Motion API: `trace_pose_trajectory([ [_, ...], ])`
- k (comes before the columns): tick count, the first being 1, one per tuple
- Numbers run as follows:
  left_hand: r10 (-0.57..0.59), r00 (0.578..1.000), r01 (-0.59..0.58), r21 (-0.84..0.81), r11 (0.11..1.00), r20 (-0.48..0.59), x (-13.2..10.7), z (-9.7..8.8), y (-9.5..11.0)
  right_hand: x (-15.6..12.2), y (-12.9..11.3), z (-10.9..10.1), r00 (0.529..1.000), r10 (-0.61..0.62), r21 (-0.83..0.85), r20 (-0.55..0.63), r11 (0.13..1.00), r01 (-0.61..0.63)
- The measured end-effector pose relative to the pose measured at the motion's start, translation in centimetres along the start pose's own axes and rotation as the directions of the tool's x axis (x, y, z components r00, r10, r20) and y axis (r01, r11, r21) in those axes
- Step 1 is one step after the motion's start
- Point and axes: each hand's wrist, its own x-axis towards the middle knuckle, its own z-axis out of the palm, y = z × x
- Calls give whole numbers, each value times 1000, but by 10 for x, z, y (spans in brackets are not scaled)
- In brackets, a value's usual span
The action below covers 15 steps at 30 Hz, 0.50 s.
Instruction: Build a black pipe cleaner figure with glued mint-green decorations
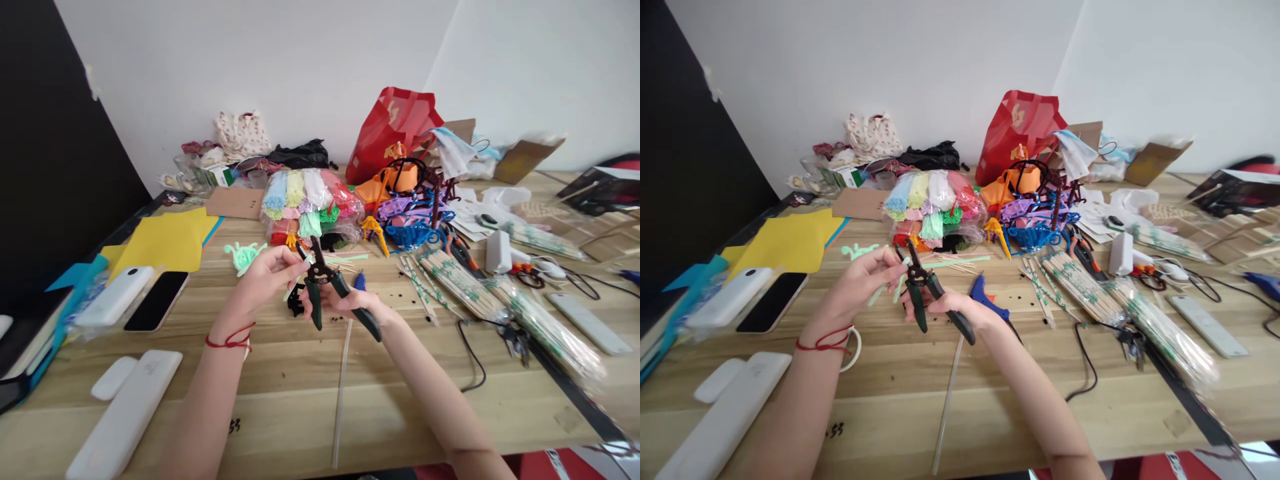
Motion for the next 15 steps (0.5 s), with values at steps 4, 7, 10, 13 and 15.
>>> trace_pose_trajectory([
  [4,12,1000,-12,45,999,-4,1,-3,0,-2,-1,-5,999,8,49,31,999,-9],
  [7,-9,1000,9,97,995,-9,0,-5,2,-4,-2,-3,1000,12,62,16,998,-13],
  [10,-38,998,35,74,997,46,-2,-7,5,-4,-4,1,1000,10,27,2,1000,-10],
  [13,-13,999,11,47,999,38,-4,-6,9,-5,-6,2,999,31,-7,12,999,-31],
  [15,11,1000,-12,57,998,14,-4,-5,10,-6,-5,1,999,41,-10,17,999,-41],
])
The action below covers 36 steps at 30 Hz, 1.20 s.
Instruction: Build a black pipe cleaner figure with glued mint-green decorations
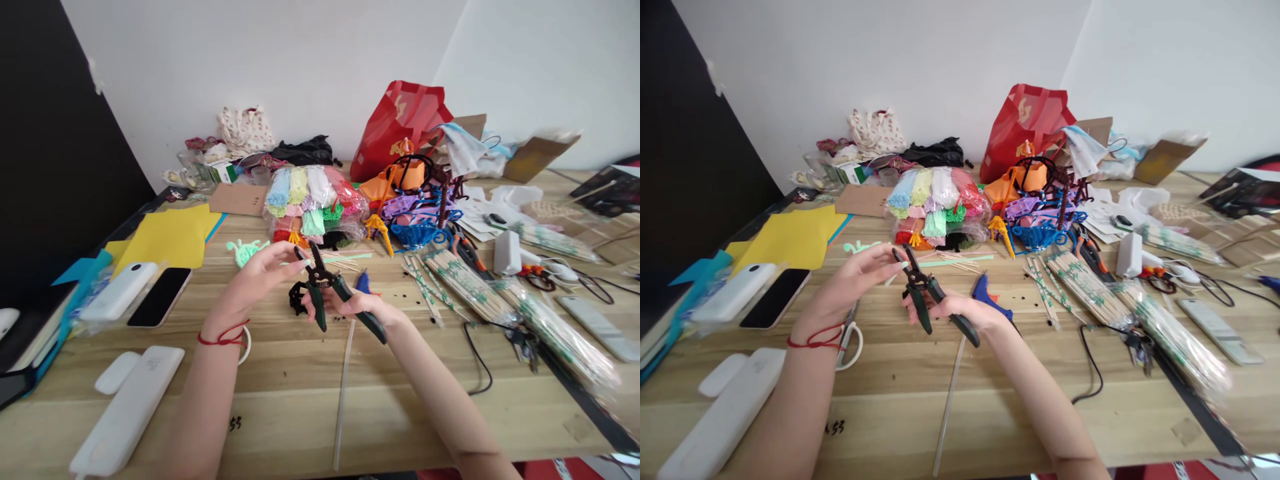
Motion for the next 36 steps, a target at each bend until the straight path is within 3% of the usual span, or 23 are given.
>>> trace_pose_trajectory([
  [4,20,999,-20,-20,1000,-28,2,4,-1,-1,5,-5,1000,20,-17,3,1000,-20],
  [10,6,1000,-4,-121,993,15,5,6,-10,0,11,-10,1000,14,-69,-2,998,-15],
  [19,-1,1000,4,-135,991,25,4,13,-11,2,11,-8,1000,2,-109,-3,994,-2],
  [27,-6,1000,6,-10,1000,-22,2,15,-1,1,8,-5,1000,-14,-148,11,989,16],
  [33,31,983,-39,-37,999,-179,6,15,-10,2,10,-2,997,15,-104,-74,994,-23],
  [36,-2,995,-11,-129,992,-101,9,12,-19,3,11,-2,994,25,-71,-104,997,-33],
])
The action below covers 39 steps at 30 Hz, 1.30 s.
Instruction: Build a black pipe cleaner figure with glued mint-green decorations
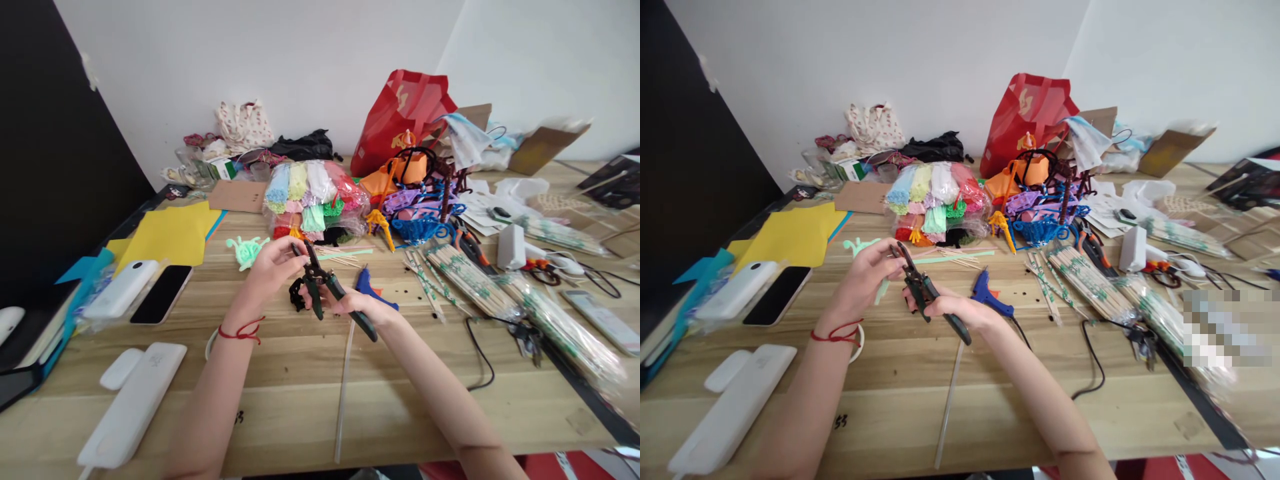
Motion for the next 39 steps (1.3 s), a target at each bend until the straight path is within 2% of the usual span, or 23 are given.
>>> trace_pose_trajectory([
  [3,-64,989,74,-72,995,131,1,-4,-5,-1,-2,-1,1000,-23,-44,19,999,24],
  [5,-71,986,84,-79,993,152,1,-6,-4,-1,-4,-2,998,-47,-61,39,997,50],
  [15,-21,994,24,-27,999,103,0,-1,1,-1,-2,-4,997,-71,-106,38,992,74],
  [28,-36,999,36,-94,995,9,3,6,-4,0,-3,-1,996,-66,-41,-52,997,64],
  [34,1,998,4,-75,997,65,4,-1,-5,8,11,-10,997,-77,67,-18,995,78],
  [39,-20,995,27,-68,997,94,2,-6,-5,10,19,-15,992,-123,95,-8,988,123],
])
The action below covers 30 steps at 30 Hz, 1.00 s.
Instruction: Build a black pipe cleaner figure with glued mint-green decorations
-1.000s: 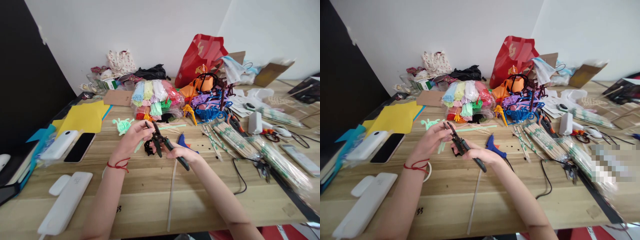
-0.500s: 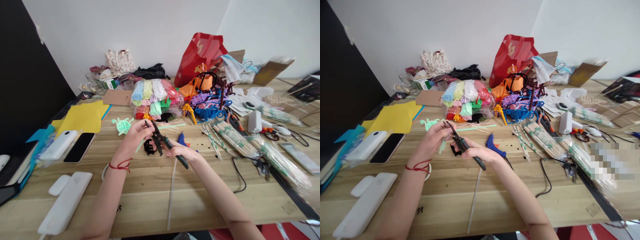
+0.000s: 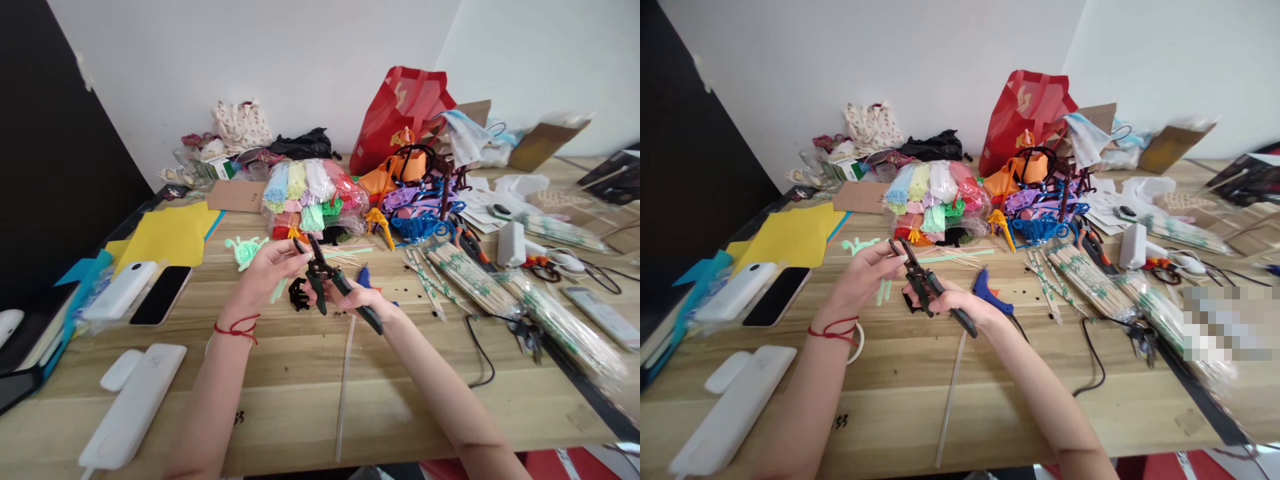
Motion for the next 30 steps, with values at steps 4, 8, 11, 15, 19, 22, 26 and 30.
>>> trace_pose_trajectory([
  [4,-6,1000,6,-11,1000,12,-1,0,0,0,-7,8,1000,-15,14,26,1000,14],
  [8,-14,1000,14,-9,1000,1,-1,1,1,1,-17,18,998,-25,41,63,999,23],
  [11,-5,1000,5,-15,1000,-11,0,1,2,0,-20,21,998,-4,71,55,997,0],
  [15,1,1000,-1,-2,1000,-19,1,3,3,-1,-18,18,996,57,136,72,988,-66],
  [19,6,1000,-6,2,1000,-28,1,4,3,-3,-20,18,995,76,154,72,984,-86],
  [22,8,1000,-9,-6,1000,-27,1,4,4,-4,-23,20,995,82,152,62,984,-90],
  [26,6,1000,-6,-22,1000,-27,1,5,4,-5,-26,23,995,91,157,48,983,-97],
  [30,4,1000,-4,-20,1000,-26,2,5,3,-5,-26,22,996,80,152,47,985,-86],
])
